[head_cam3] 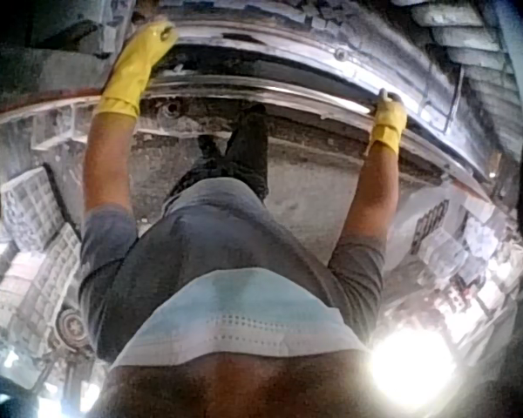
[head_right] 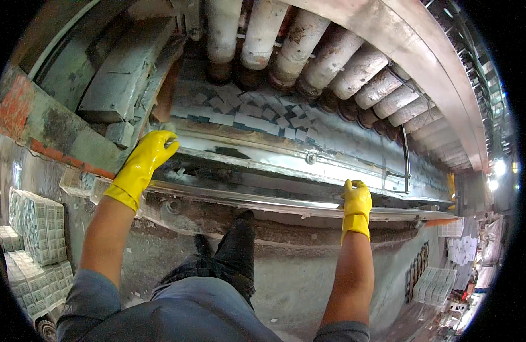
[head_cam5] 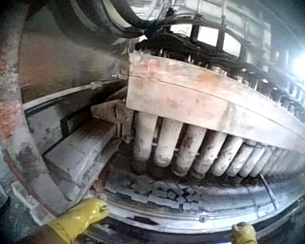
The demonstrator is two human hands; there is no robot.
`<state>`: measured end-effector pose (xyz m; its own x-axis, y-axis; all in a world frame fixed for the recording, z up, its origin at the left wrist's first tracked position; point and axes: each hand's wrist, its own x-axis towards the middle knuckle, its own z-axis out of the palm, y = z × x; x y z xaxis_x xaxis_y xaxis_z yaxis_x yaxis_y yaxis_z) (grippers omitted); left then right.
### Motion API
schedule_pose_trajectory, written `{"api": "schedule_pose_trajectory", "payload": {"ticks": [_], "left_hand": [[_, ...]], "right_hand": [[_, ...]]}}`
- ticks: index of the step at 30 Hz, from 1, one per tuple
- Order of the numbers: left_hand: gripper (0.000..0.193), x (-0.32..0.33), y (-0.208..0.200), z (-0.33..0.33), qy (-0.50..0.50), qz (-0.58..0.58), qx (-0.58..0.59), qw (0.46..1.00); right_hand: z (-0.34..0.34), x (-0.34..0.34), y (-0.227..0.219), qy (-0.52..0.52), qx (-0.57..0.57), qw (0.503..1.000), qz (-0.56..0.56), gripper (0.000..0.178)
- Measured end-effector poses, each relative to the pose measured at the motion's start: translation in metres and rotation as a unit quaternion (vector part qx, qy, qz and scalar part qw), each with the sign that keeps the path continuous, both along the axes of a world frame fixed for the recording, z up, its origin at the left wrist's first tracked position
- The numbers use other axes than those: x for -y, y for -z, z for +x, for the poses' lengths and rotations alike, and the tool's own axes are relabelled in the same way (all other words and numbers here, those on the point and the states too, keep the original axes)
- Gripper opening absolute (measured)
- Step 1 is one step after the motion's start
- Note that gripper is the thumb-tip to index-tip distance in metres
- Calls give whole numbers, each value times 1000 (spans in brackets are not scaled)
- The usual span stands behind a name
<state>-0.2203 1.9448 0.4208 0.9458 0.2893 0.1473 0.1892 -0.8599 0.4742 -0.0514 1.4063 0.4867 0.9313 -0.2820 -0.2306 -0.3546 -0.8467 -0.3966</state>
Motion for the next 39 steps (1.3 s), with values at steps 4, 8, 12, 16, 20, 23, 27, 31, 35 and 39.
{"api": "schedule_pose_trajectory", "payload": {"ticks": [4, 8, 12, 16, 20, 23, 27, 31, 35, 39], "left_hand": [[33, 4, -13, 2, 1, -12, -28, 1000], [34, 1, -8, 2, 1, -9, -17, 1000], [34, -2, -3, 1, -1, -5, -20, 1000], [35, 2, -7, 2, 1, -4, -17, 1000], [35, 1, -5, 1, 4, -1, -17, 1000], [35, 1, -2, 2, 0, -4, -20, 1000], [35, 1, 1, 1, -15, -1, -28, 1000], [37, 0, -1, 4, -14, -7, -44, 999], [39, -3, -3, 8, -25, -6, -69, 997], [39, -3, -13, 13, -31, -27, -94, 995]], "right_hand": [[1, 4, 0, -16, 3, 999, -28, 36], [-1, 1, -4, -17, 3, 999, -40, 36], [0, 0, -5, -9, 0, 1000, -18, 34], [-1, 5, 1, -20, 19, 999, -29, 33], [-1, 4, 0, -18, 14, 999, -26, 33], [3, 8, 2, -17, 2, 1000, -22, 34], [4, 11, 6, -14, 7, 1000, -16, 35], [7, 12, 7, -27, 7, 999, -38, 36], [9, 11, 8, -48, 29, 997, -53, 37], [18, 8, 4, -39, -12, 999, -31, 38]]}}
